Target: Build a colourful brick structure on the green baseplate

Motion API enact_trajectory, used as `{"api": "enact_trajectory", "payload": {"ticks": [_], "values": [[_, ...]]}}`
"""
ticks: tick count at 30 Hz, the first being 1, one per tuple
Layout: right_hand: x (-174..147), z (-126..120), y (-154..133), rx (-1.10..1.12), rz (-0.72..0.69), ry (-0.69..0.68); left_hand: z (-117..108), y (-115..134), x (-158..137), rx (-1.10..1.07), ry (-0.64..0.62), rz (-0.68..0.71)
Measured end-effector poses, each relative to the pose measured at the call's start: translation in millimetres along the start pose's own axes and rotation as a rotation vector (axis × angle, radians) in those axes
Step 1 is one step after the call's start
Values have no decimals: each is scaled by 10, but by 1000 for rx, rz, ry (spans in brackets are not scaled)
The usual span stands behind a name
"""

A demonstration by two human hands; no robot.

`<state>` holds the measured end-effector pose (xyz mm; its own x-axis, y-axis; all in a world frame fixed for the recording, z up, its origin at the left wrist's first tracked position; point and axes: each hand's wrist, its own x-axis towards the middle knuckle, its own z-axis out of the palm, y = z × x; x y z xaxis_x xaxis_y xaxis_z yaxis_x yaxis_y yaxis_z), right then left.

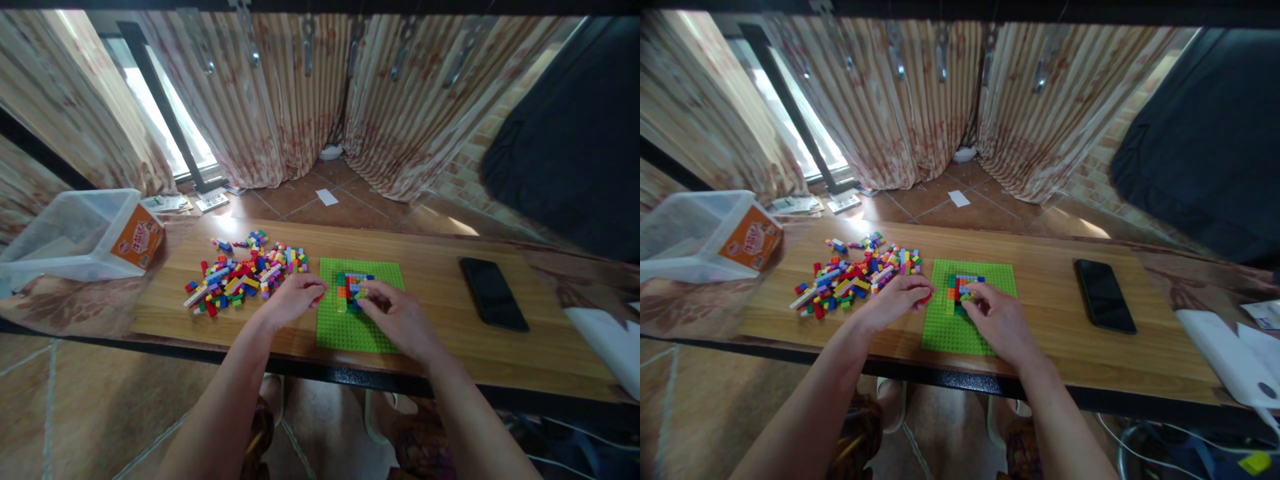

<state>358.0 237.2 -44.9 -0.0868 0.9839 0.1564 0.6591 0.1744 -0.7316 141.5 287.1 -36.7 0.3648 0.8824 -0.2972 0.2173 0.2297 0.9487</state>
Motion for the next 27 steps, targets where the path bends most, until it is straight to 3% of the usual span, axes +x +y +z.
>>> {"api": "enact_trajectory", "payload": {"ticks": [5,14,19,27], "values": [[-4,-16,-4,-93,-57,16,-6,-33,19,58,-31,19],[43,-29,55,-104,-2,144,129,-5,-11,151,-43,334],[51,-30,68,-59,12,172,328,6,-61,438,-13,516],[49,-87,122,-140,38,167,414,-59,-70,800,63,626]]}}
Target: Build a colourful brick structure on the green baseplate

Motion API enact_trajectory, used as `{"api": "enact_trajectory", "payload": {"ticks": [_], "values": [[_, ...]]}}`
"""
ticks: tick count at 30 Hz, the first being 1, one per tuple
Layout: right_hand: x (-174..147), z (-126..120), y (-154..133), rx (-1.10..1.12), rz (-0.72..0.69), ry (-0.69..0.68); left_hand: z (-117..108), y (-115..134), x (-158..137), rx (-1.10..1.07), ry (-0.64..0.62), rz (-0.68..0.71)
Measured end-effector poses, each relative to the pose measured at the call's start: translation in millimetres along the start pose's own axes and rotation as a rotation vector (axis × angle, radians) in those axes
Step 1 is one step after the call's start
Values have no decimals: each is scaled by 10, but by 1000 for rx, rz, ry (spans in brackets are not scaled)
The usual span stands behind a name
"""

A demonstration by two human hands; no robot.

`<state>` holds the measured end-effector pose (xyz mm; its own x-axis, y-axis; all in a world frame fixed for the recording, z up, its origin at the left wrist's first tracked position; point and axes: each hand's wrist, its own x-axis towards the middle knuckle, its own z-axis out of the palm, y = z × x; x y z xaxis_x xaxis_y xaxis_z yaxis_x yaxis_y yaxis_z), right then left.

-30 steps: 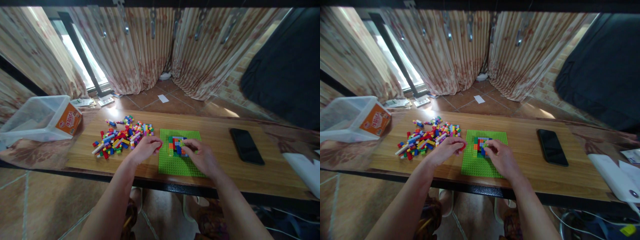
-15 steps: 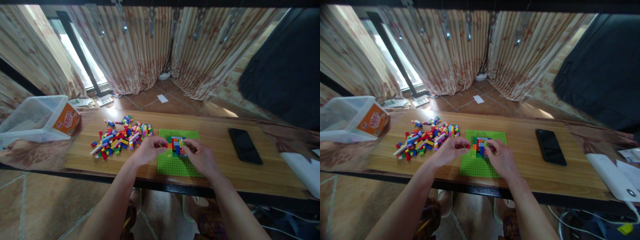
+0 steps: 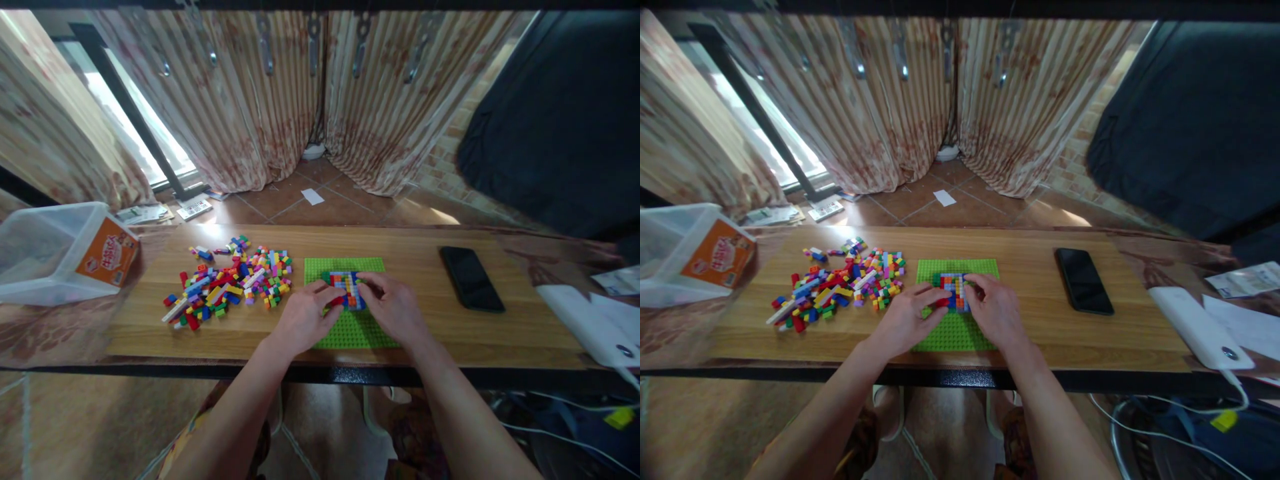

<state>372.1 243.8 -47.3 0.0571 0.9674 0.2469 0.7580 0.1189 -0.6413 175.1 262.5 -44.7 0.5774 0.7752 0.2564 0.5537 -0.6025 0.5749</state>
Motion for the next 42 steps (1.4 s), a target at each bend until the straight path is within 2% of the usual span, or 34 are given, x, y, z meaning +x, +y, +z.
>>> {"api": "enact_trajectory", "payload": {"ticks": [7,13,20,25,29,34,38,42], "values": [[8,11,31,-32,5,9,3,11,32,157,-54,-29],[27,86,36,-30,-49,-29,27,9,14,69,4,-80],[27,47,-41,7,-23,-24,57,-10,15,-7,76,-145],[-13,-12,-118,198,-143,-145,64,-12,15,-248,89,-200],[-40,-22,-164,271,-237,-237,28,-18,8,-475,66,-225],[-70,-12,-162,281,-303,-283,-32,-72,-9,-678,-60,-226],[-90,1,-154,241,-327,-335,-52,-125,-20,-742,-176,-212],[-88,-4,-166,210,-355,-339,-34,-129,-28,-808,-197,-202]]}}
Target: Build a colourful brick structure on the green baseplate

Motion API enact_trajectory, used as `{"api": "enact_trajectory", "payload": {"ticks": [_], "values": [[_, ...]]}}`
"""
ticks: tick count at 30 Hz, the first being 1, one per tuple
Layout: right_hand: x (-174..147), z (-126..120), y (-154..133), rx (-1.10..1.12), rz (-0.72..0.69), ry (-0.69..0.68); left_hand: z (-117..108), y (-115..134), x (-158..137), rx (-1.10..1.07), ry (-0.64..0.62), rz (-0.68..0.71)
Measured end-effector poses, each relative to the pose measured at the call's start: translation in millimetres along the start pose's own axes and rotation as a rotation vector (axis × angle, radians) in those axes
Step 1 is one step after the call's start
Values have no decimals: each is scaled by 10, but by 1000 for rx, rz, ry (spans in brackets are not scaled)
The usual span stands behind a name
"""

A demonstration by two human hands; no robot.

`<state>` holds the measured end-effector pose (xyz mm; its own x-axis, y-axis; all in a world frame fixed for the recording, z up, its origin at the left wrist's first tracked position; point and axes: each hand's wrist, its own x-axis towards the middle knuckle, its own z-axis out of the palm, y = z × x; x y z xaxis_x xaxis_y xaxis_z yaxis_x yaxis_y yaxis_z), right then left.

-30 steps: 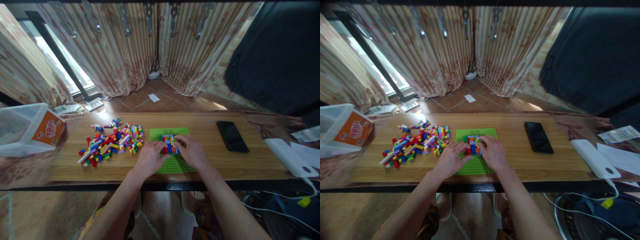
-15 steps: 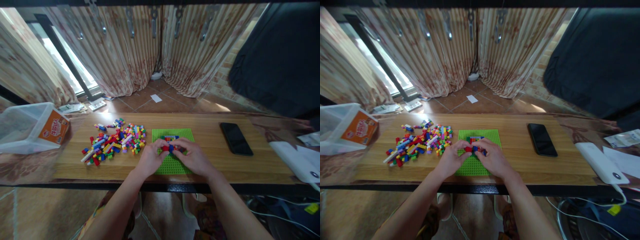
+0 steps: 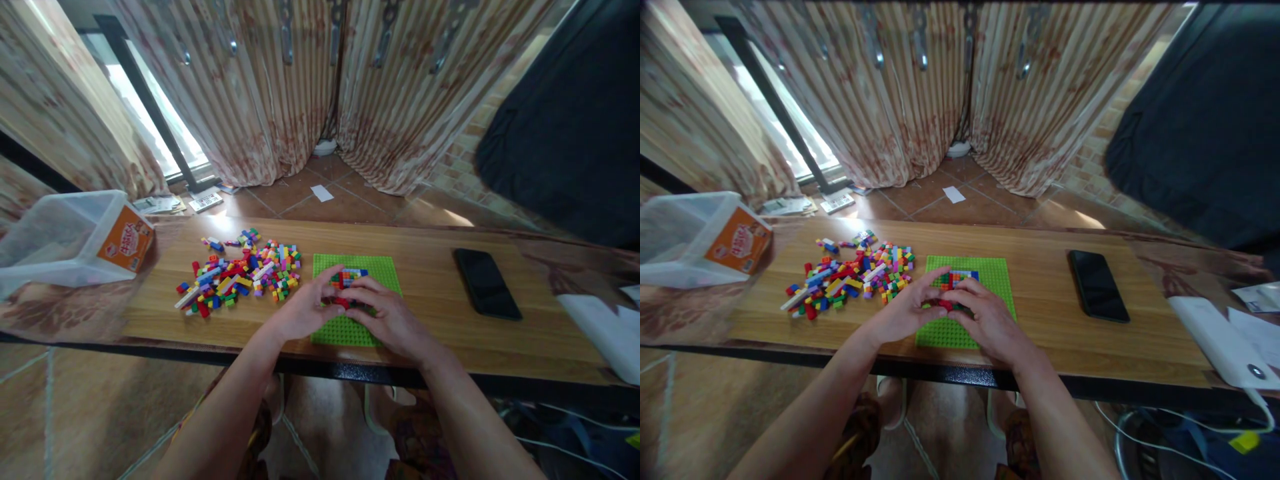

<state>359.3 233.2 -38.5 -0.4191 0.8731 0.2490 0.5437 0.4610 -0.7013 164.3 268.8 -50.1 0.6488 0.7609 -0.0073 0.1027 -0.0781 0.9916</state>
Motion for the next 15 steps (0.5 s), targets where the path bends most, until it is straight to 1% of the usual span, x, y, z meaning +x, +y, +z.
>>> {"api": "enact_trajectory", "payload": {"ticks": [2,3,4,7,8,9,12,15], "values": [[2,-18,2,-16,10,11,-6,-11,7,-39,26,15],[1,-30,9,-28,27,24,-22,-20,15,-36,70,16],[0,-44,18,-44,50,37,-48,-31,24,-13,136,9],[-9,-73,55,-106,112,77,-161,-72,61,96,408,-40],[-11,-73,65,-121,120,82,-197,-85,72,110,470,-56],[-12,-68,71,-132,122,78,-223,-98,81,108,505,-69],[-3,-26,70,-158,113,58,-232,-129,91,94,509,-94],[15,23,60,-194,100,60,-165,-152,89,151,488,-98]]}}
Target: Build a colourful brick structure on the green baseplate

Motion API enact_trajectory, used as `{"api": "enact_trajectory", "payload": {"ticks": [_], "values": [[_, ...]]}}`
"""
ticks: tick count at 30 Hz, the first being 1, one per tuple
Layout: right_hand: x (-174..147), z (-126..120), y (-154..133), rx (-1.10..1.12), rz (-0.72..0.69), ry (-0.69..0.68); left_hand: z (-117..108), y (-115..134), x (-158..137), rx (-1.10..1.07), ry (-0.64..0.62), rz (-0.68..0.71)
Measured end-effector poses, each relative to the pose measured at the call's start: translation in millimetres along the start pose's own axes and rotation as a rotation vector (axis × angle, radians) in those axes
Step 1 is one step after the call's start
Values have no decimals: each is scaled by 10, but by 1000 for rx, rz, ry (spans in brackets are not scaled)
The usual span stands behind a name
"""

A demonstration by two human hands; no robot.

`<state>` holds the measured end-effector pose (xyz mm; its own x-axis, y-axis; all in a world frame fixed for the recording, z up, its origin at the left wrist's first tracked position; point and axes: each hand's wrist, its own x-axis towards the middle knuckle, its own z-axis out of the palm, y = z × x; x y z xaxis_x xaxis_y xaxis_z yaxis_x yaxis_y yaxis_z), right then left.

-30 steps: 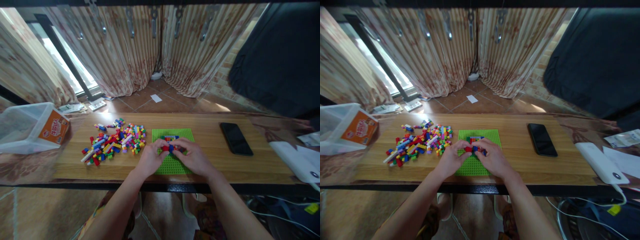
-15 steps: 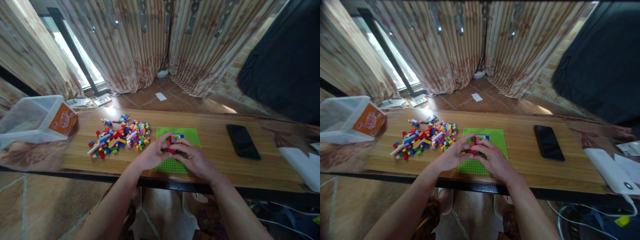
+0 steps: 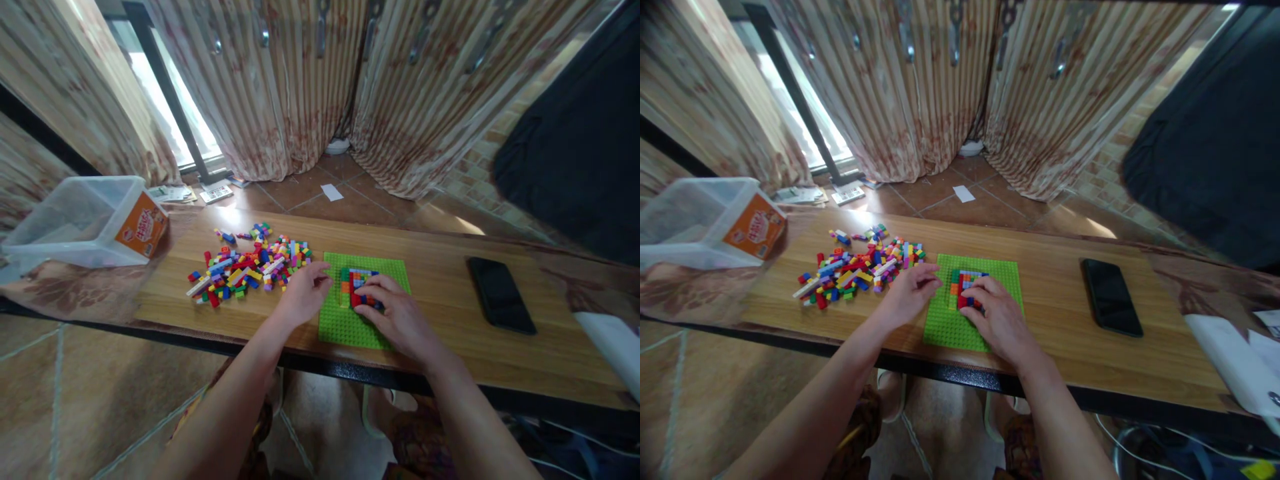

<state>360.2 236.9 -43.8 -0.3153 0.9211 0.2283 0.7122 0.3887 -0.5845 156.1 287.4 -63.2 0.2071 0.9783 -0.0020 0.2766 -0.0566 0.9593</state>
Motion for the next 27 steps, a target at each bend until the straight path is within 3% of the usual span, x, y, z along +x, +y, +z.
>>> {"api": "enact_trajectory", "payload": {"ticks": [13,27], "values": [[54,59,-38,-166,-43,-59,155,84,-104,142,-63,-26],[-4,-59,67,-24,103,81,231,209,-138,389,-47,-82]]}}
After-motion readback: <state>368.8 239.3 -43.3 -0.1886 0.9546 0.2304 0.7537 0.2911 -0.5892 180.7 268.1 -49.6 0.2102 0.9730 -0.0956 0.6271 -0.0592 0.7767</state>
